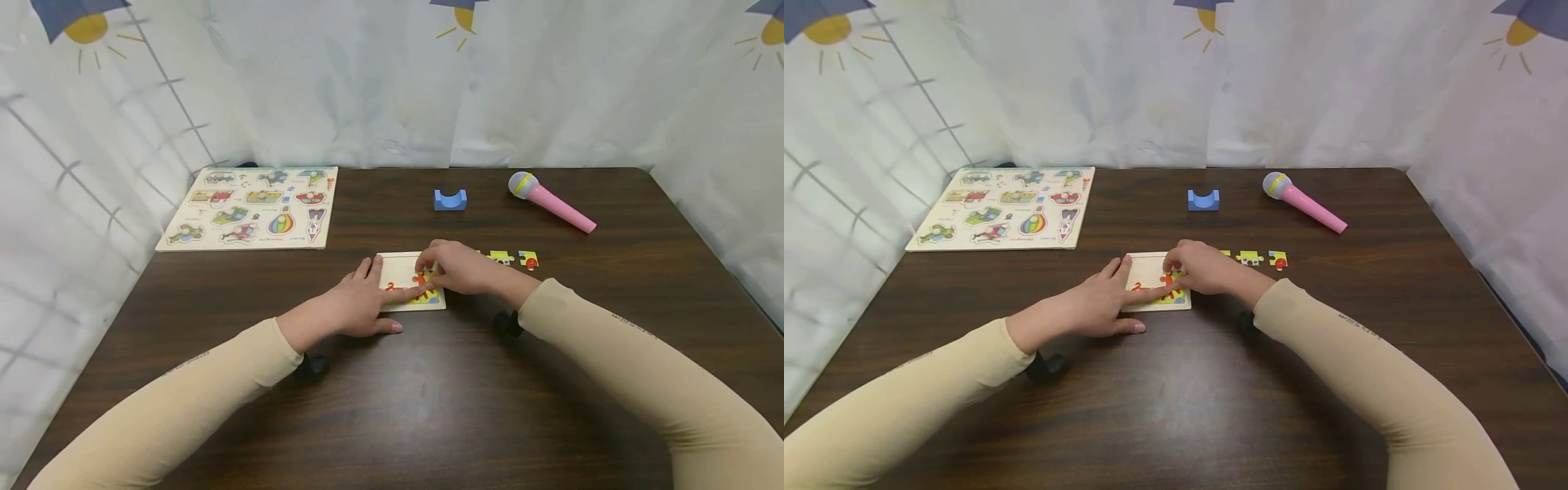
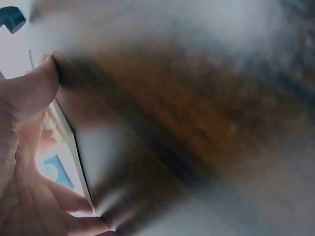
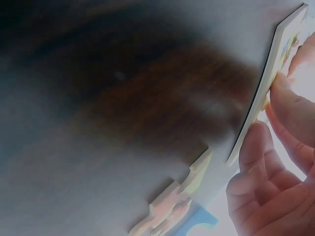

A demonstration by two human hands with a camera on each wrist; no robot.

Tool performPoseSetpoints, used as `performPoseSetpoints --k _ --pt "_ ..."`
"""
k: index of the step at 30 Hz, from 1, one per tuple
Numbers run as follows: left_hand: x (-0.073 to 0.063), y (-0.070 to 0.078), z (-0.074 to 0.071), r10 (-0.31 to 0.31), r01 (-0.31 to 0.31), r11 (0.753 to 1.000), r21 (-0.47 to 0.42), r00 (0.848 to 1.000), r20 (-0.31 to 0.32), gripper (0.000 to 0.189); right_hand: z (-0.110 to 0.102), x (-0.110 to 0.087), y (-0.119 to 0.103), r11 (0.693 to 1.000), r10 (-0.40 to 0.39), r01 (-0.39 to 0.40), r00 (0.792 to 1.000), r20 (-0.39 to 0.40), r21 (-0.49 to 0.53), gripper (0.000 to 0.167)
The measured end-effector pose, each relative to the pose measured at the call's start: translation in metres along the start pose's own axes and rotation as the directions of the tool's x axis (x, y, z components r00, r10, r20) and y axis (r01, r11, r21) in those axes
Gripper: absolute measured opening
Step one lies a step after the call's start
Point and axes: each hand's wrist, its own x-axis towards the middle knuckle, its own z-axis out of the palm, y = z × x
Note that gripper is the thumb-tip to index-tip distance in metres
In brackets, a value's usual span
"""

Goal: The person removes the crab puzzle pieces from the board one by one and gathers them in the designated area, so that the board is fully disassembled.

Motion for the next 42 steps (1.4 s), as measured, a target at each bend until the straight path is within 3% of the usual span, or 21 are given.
performPoseSetpoints --k 5,19,27,35,42 --pt "0.0 -0.002 -0.003 0.002 -0.001 1.0 -0.021 0.999 0.032 0.072 -0.001 0.0 -0.001 1.0 0.01 -0.01 1.0 -0.001 -0.004 0.027" --pt "0.0 0.0 -0.005 -0.001 0.002 1.0 -0.007 0.999 0.032 0.073 -0.003 0.001 0.0 1.0 0.006 -0.006 1.0 -0.01 0.022 0.026" --pt "0.002 0.001 -0.003 0.0 0.001 1.0 -0.005 0.999 0.038 0.071 -0.005 -0.001 0.0 0.987 0.049 -0.044 0.998 -0.03 0.154 0.017" --pt "0.002 0.0 -0.004 -0.008 0.008 1.0 -0.01 0.999 0.039 0.071 -0.007 -0.002 0.004 0.982 0.05 -0.043 0.998 -0.038 0.184 0.016" --pt "0.002 0.0 -0.003 -0.008 0.008 1.0 -0.002 1.0 0.029 0.071 -0.02 -0.014 0.012 0.967 0.1 -0.076 0.991 -0.087 0.242 0.018"
